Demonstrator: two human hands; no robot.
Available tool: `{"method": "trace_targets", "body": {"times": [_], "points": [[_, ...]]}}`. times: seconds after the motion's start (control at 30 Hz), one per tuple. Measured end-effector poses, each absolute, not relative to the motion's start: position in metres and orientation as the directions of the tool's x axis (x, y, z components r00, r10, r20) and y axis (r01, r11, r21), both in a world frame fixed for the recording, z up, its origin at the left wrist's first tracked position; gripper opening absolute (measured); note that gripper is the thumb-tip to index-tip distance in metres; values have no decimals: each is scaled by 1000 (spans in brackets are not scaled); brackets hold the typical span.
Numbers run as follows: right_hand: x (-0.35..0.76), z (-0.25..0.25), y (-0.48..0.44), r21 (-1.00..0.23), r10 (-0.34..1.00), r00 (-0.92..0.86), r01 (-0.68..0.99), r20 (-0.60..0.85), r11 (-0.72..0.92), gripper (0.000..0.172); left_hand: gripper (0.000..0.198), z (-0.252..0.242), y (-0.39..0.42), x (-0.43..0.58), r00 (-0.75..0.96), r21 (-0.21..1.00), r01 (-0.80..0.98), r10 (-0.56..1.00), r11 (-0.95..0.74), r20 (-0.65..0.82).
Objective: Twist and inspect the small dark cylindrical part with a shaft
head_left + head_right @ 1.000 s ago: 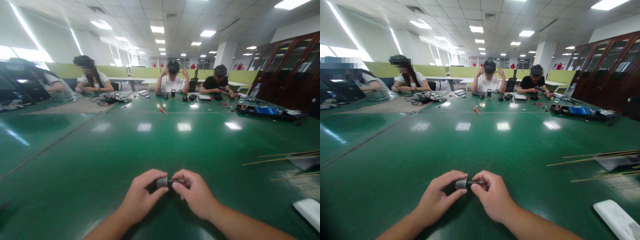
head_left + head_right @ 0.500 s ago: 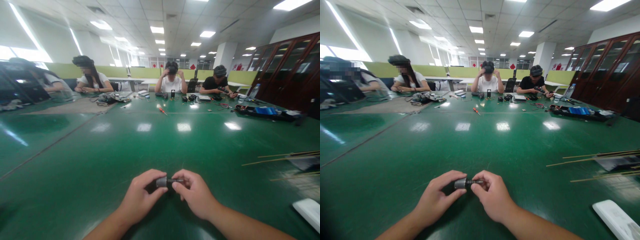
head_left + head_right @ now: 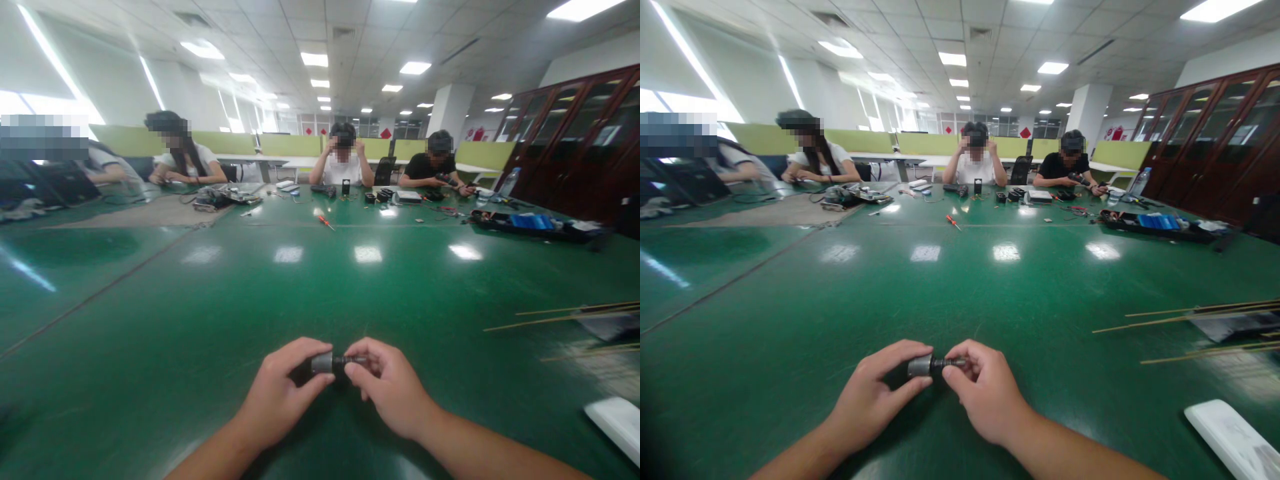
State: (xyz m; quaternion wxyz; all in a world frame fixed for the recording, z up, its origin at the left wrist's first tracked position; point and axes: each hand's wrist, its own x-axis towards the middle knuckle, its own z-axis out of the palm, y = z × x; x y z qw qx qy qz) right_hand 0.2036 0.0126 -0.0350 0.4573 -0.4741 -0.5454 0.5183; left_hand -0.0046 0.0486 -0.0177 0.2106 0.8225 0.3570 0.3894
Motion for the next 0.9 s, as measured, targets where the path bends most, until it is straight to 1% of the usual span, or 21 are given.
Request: {"method": "trace_targets", "body": {"times": [0.43,0.6,0.9], "points": [[203,-36,12,-1000,993,-115,2,0,0,17,26,-17,49,-5,426,635,428,763,-643,486],[203,-37,12,-1000,995,-102,-23,-1,-4,20,25,-15,49,-5,415,635,423,761,-646,499],[203,-37,12,-999,993,-121,-51,2,-4,24,26,-16,50,-7,393,638,463,788,-615,475]]}}
